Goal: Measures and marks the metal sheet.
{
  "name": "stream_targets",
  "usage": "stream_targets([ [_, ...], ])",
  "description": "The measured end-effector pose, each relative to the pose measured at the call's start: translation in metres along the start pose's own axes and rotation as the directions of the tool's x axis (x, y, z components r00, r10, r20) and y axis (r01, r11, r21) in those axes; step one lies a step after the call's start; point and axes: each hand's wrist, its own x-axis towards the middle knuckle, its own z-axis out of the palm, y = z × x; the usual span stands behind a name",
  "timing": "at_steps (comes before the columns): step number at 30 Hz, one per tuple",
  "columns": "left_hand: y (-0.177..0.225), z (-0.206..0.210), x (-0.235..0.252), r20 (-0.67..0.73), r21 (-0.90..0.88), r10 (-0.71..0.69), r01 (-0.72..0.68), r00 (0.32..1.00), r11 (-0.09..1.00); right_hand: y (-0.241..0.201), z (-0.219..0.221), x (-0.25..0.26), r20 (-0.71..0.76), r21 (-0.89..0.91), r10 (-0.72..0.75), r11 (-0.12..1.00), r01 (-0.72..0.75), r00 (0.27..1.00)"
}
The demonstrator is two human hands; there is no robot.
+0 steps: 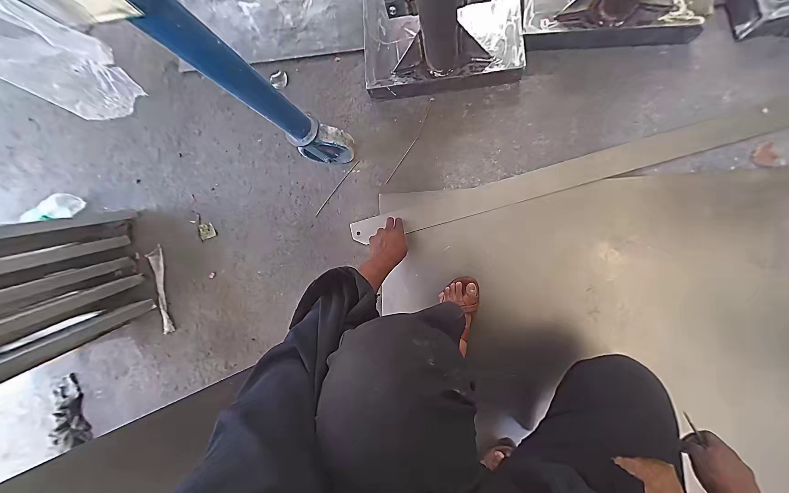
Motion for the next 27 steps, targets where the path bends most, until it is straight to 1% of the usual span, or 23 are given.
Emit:
stream_targets([
  [1, -0.007, 0.001, 0.011, -0.020, -0.036, -0.059, 0.058, 0.998, 0.998, -0.019, -0.024, 0.008, -0.026, 0.020, -0.016, 1.000, 0.016, 1.000],
  [3, -0.026, 0.004, 0.032, -0.017, -0.150, -0.154, 0.150, 0.988, 0.977, -0.067, -0.066, 0.029, -0.085, 0.040, -0.067, 0.997, 0.070, 0.994],
  [4, -0.035, 0.004, 0.041, -0.003, -0.195, -0.171, 0.167, 0.985, 0.967, -0.097, -0.083, 0.042, -0.110, 0.025, -0.104, 0.994, 0.107, 0.988],
  [6, -0.044, 0.004, 0.052, 0.002, -0.261, -0.141, 0.136, 0.990, 0.956, -0.169, -0.109, 0.068, -0.133, 0.017, -0.199, 0.979, 0.203, 0.971],
  [8, -0.049, 0.001, 0.048, 0.008, -0.273, -0.113, 0.111, 0.994, 0.956, -0.249, -0.115, 0.088, -0.092, 0.026, -0.337, 0.940, 0.341, 0.937],
  [10, -0.049, -0.008, 0.056, 0.020, -0.219, -0.100, 0.102, 0.995, 0.970, -0.340, -0.119, 0.103, -0.005, 0.023, -0.500, 0.866, 0.500, 0.866],
  [12, -0.049, -0.012, 0.062, 0.074, -0.118, -0.079, 0.087, 0.994, 0.989, -0.415, -0.116, 0.096, 0.087, 0.037, -0.615, 0.788, 0.614, 0.784],
  [13, -0.049, -0.014, 0.063, 0.092, -0.065, -0.058, 0.064, 0.994, 0.996, -0.444, -0.111, 0.086, 0.110, 0.077, -0.666, 0.746, 0.662, 0.738],
  [15, -0.051, -0.018, 0.064, 0.099, 0.030, -0.007, 0.004, 0.995, 1.000, -0.483, -0.105, 0.061, 0.157, 0.177, -0.751, 0.661, 0.729, 0.642],
  [16, -0.056, -0.018, 0.067, 0.068, 0.052, 0.015, -0.019, 0.998, 0.998, -0.491, -0.102, 0.052, 0.177, 0.226, -0.783, 0.622, 0.750, 0.596],
  [18, -0.069, -0.022, 0.080, -0.021, 0.048, 0.044, -0.043, 0.999, 0.998, -0.487, -0.088, 0.044, 0.211, 0.310, -0.831, 0.557, 0.771, 0.515],
  [19, -0.073, -0.027, 0.085, -0.080, 0.048, 0.080, -0.076, 0.994, 0.996, -0.475, -0.077, 0.045, 0.236, 0.332, -0.837, 0.547, 0.768, 0.494],
  [20, -0.070, -0.039, 0.082, -0.137, 0.080, 0.150, -0.140, 0.979, 0.987, -0.457, -0.065, 0.045, 0.275, 0.337, -0.826, 0.562, 0.755, 0.492],
  [21, -0.049, -0.065, 0.077, -0.156, 0.154, 0.205, -0.181, 0.966, 0.971, -0.438, -0.054, 0.048, 0.307, 0.331, -0.810, 0.583, 0.742, 0.499],
  [22, 0.024, -0.119, 0.071, 0.080, 0.164, -0.194, 0.179, 0.978, 0.970, -0.418, -0.048, 0.054, 0.320, 0.323, -0.797, 0.600, 0.731, 0.512],
  [23, 0.063, -0.151, 0.069, 0.100, 0.099, -0.309, 0.300, 0.946, 0.949, -0.397, -0.042, 0.060, 0.345, 0.303, -0.771, 0.631, 0.714, 0.535],
  [24, 0.081, -0.169, 0.069, 0.063, 0.031, -0.324, 0.323, 0.944, 0.946, -0.376, -0.039, 0.063, 0.380, 0.281, -0.734, 0.671, 0.686, 0.563],
  [25, 0.084, -0.173, 0.073, 0.020, -0.017, -0.307, 0.307, 0.952, 0.952, -0.356, -0.039, 0.067, 0.414, 0.259, -0.694, 0.710, 0.655, 0.589],
  [26, 0.076, -0.165, 0.083, -0.011, -0.054, -0.261, 0.260, 0.965, 0.964, -0.338, -0.041, 0.071, 0.438, 0.244, -0.655, 0.746, 0.620, 0.616],
  [27, 0.055, -0.145, 0.095, -0.043, -0.082, -0.177, 0.173, 0.983, 0.982, -0.321, -0.042, 0.073, 0.446, 0.248, -0.624, 0.775, 0.581, 0.642],
])
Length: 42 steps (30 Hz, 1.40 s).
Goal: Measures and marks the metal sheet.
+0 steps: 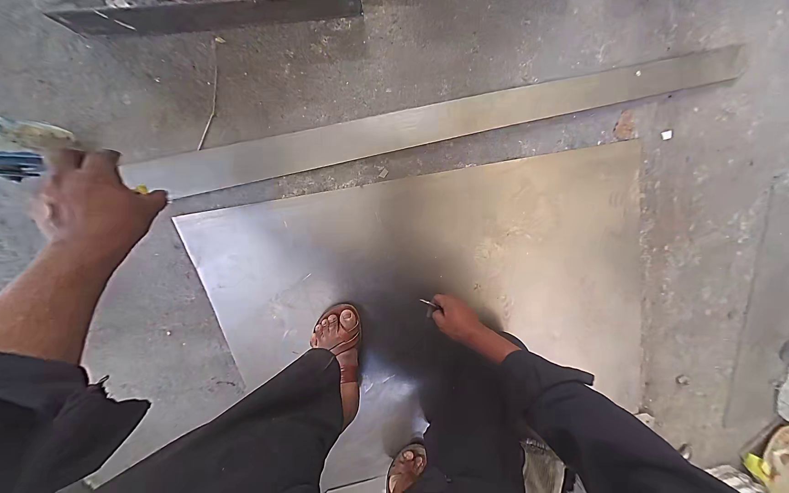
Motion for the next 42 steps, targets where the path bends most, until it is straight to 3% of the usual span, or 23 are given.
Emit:
stream_targets([
  [1, -0.030, 0.028, 0.015, -0.067, -0.013, 0.145, -0.146, 0.987, 0.989, 0.012, 0.001, -0.008, -0.019, 0.044, 0.023, 0.999, -0.022, 1.000],
  [2, -0.037, 0.048, 0.020, -0.024, -0.052, 0.167, -0.168, 0.986, 0.984, 0.020, 0.002, -0.013, -0.041, 0.105, 0.035, 0.994, -0.031, 0.999],
  [5, 0.012, 0.093, -0.025, 0.337, -0.271, 0.136, -0.042, 0.932, 0.962, 0.023, 0.009, -0.023, -0.124, 0.330, 0.025, 0.944, 0.018, 0.992],
  [7, 0.046, 0.119, -0.078, 0.508, -0.432, 0.220, 0.025, 0.833, 0.902, 0.009, 0.018, -0.026, -0.158, 0.476, -0.023, 0.874, 0.097, 0.987],
  [9, 0.066, 0.137, -0.126, 0.591, -0.605, 0.348, 0.116, 0.728, 0.787, -0.011, 0.036, -0.021, -0.213, 0.608, -0.126, 0.760, 0.232, 0.969],
  [12, 0.083, 0.153, -0.172, 0.697, -0.680, 0.408, 0.361, 0.590, 0.638, -0.052, 0.054, -0.016, -0.210, 0.711, -0.226, 0.633, 0.307, 0.951],
  [15, 0.087, 0.161, -0.200, 0.764, -0.646, 0.394, 0.617, 0.512, 0.451, -0.085, 0.068, -0.012, -0.171, 0.780, -0.182, 0.575, 0.246, 0.968],
  [17, 0.085, 0.165, -0.206, 0.746, -0.653, 0.450, 0.672, 0.491, 0.349, -0.089, 0.074, -0.005, -0.179, 0.788, -0.139, 0.572, 0.227, 0.974],
  [20, 0.084, 0.171, -0.210, 0.705, -0.677, 0.522, 0.674, 0.480, 0.294, -0.081, 0.075, -0.003, -0.161, 0.810, -0.172, 0.540, 0.230, 0.972],
  [23, 0.084, 0.177, -0.213, 0.711, -0.684, 0.516, 0.640, 0.478, 0.351, -0.071, 0.075, -0.006, -0.107, 0.818, -0.173, 0.545, 0.186, 0.979],
  [29, 0.083, 0.171, -0.210, 0.833, -0.524, 0.262, 0.543, 0.487, 0.656, -0.046, 0.075, -0.012, 0.055, 0.534, -0.172, 0.838, 0.117, 0.984],
  [31, 0.081, 0.168, -0.208, 0.818, -0.537, 0.291, 0.475, 0.496, 0.698, -0.039, 0.068, -0.017, 0.119, 0.402, -0.166, 0.910, 0.106, 0.979],
  [35, 0.083, 0.172, -0.206, 0.791, -0.554, 0.382, 0.297, 0.478, 0.778, -0.028, 0.053, -0.019, 0.179, 0.263, -0.205, 0.952, 0.154, 0.962],
  [39, 0.091, 0.176, -0.202, 0.790, -0.554, 0.450, 0.171, 0.417, 0.815, -0.035, 0.036, -0.023, 0.191, 0.203, -0.216, 0.963, 0.176, 0.958],
  [42, 0.100, 0.173, -0.201, 0.784, -0.511, 0.425, 0.081, 0.452, 0.856, -0.038, 0.031, -0.022, 0.183, 0.245, -0.234, 0.952, 0.186, 0.955],
])
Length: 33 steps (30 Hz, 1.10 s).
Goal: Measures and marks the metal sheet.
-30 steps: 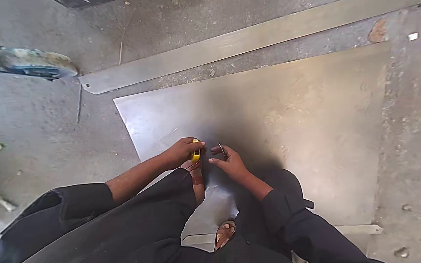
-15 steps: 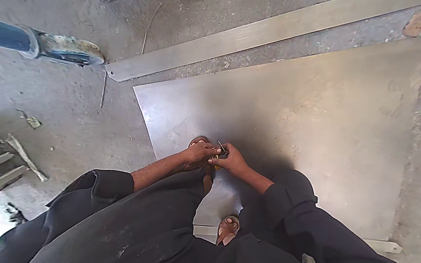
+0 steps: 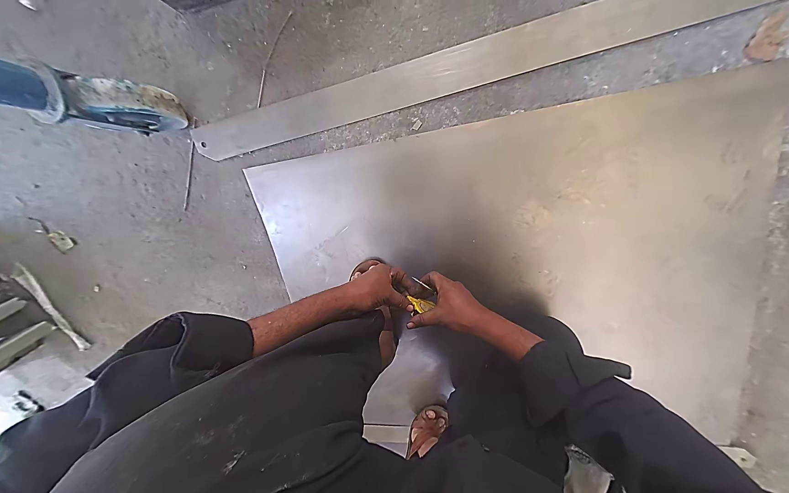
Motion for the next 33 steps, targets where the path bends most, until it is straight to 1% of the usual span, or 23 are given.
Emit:
stream_targets([
  [3, 0.001, -0.006, 0.002, -0.085, 0.120, -0.004, 0.015, 0.996, 0.993, 0.005, -0.006, 0.002, 0.026, 0.018, -0.016, 1.000, 0.015, 1.000],
  [4, 0.002, -0.009, 0.004, -0.109, 0.130, 0.001, 0.014, 0.994, 0.991, 0.011, -0.010, 0.001, 0.023, 0.007, -0.008, 1.000, 0.008, 1.000],
  [7, 0.001, -0.027, 0.004, -0.224, 0.027, 0.033, -0.028, 0.974, 0.999, 0.034, -0.023, -0.007, -0.013, -0.043, 0.012, 0.999, -0.012, 1.000],
  [9, 0.003, -0.053, -0.006, -0.342, -0.027, 0.066, -0.080, 0.937, 0.996, 0.044, -0.032, -0.016, -0.030, -0.106, 0.028, 0.994, -0.031, 0.999],
  [12, 0.004, -0.114, -0.011, -0.527, -0.073, 0.099, -0.161, 0.844, 0.984, 0.055, -0.050, -0.038, -0.064, -0.188, 0.055, 0.980, -0.067, 0.996],
  [14, -0.006, -0.161, -0.020, -0.591, -0.162, 0.086, -0.222, 0.802, 0.961, 0.059, -0.047, -0.050, -0.088, -0.186, 0.054, 0.980, -0.070, 0.995],
  [15, -0.013, -0.188, -0.019, -0.599, -0.175, 0.126, -0.283, 0.791, 0.943, 0.060, -0.047, -0.053, -0.111, -0.168, 0.059, 0.983, -0.078, 0.992],
  [16, -0.025, -0.220, -0.014, -0.575, -0.175, 0.200, -0.358, 0.793, 0.917, 0.060, -0.047, -0.055, -0.142, -0.147, 0.071, 0.985, -0.092, 0.987],
  [17, -0.035, -0.254, -0.007, -0.521, -0.162, 0.276, -0.411, 0.808, 0.897, 0.058, -0.044, -0.057, -0.166, -0.126, 0.094, 0.985, -0.115, 0.982],
  [18, -0.031, -0.275, -0.003, -0.466, -0.130, 0.329, -0.431, 0.821, 0.893, 0.056, -0.041, -0.058, -0.184, -0.103, 0.116, 0.985, -0.136, 0.976],
  [19, -0.008, -0.271, -0.002, -0.487, -0.086, 0.334, -0.425, 0.807, 0.901, 0.055, -0.037, -0.059, -0.204, -0.071, 0.129, 0.987, -0.146, 0.970],
  [20, 0.029, -0.245, 0.001, -0.599, -0.065, 0.294, -0.411, 0.745, 0.909, 0.054, -0.035, -0.060, -0.222, -0.036, 0.137, 0.988, -0.149, 0.965],
  [21, 0.075, -0.205, 0.008, -0.743, -0.071, 0.227, -0.411, 0.630, 0.909, 0.055, -0.035, -0.062, -0.241, 0.001, 0.144, 0.989, -0.148, 0.960],
  [22, 0.113, -0.178, 0.011, -0.766, -0.081, 0.212, -0.418, 0.607, 0.905, 0.056, -0.037, -0.064, -0.266, 0.031, 0.151, 0.988, -0.149, 0.952],
  [24, 0.164, -0.141, 0.012, -0.714, -0.087, 0.218, -0.393, 0.665, 0.916, 0.062, -0.047, -0.071, -0.322, 0.062, 0.167, 0.986, -0.156, 0.932],
  [25, 0.178, -0.126, 0.014, -0.707, -0.074, 0.208, -0.364, 0.675, 0.928, 0.068, -0.055, -0.076, -0.350, 0.071, 0.182, 0.983, -0.168, 0.919],
  [26, 0.177, -0.122, 0.016, -0.675, -0.034, 0.225, -0.335, 0.703, 0.942, 0.074, -0.064, -0.083, -0.388, 0.088, 0.203, 0.979, -0.184, 0.899],
  [27, 0.162, -0.135, 0.018, -0.564, 0.038, 0.305, -0.345, 0.767, 0.938, 0.081, -0.075, -0.090, -0.441, 0.111, 0.227, 0.974, -0.199, 0.868],
  [28, 0.146, -0.143, 0.024, -0.491, 0.143, 0.356, -0.329, 0.795, 0.933, 0.091, -0.090, -0.096, -0.507, 0.141, 0.247, 0.969, -0.204, 0.826],
  [29, 0.133, -0.141, 0.028, -0.467, 0.231, 0.373, -0.297, 0.802, 0.927, 0.104, -0.103, -0.101, -0.572, 0.182, 0.272, 0.962, -0.204, 0.774],
  [30, 0.122, -0.132, 0.031, -0.455, 0.291, 0.358, -0.244, 0.816, 0.925, 0.117, -0.114, -0.108, -0.617, 0.230, 0.314, 0.949, -0.216, 0.722],
  [33, 0.078, -0.103, 0.036, -0.438, 0.394, 0.225, -0.039, 0.870, 0.918, 0.154, -0.146, -0.135, -0.686, 0.315, 0.432, 0.902, -0.297, 0.585],
])
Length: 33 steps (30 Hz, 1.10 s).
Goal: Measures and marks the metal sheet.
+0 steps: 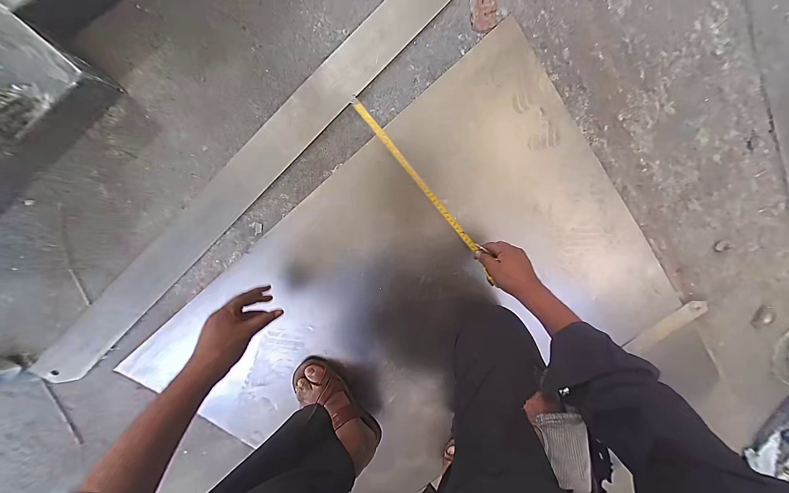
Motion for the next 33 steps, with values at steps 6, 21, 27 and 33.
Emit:
stream_targets([
  [6, -0.095, 0.034, -0.037, -0.016, 0.090, -0.150, 0.151, 0.989, 0.984, 0.045, -0.042, 0.030, -0.122, -0.084, 0.097, 0.991, -0.108, 0.988],
  [21, -0.116, 0.023, -0.050, -0.053, 0.100, -0.239, 0.244, 0.969, 0.965, 0.108, -0.049, 0.035, -0.164, -0.051, 0.202, 0.976, -0.213, 0.966],
  [27, -0.116, 0.038, -0.058, -0.039, 0.036, -0.272, 0.273, 0.962, 0.961, 0.190, -0.042, -0.005, -0.117, 0.046, 0.347, 0.938, -0.344, 0.930],
  [33, -0.111, 0.040, -0.066, -0.017, 0.010, -0.331, 0.331, 0.944, 0.944, 0.261, -0.037, -0.047, -0.086, -0.046, 0.428, 0.900, -0.433, 0.900],
])
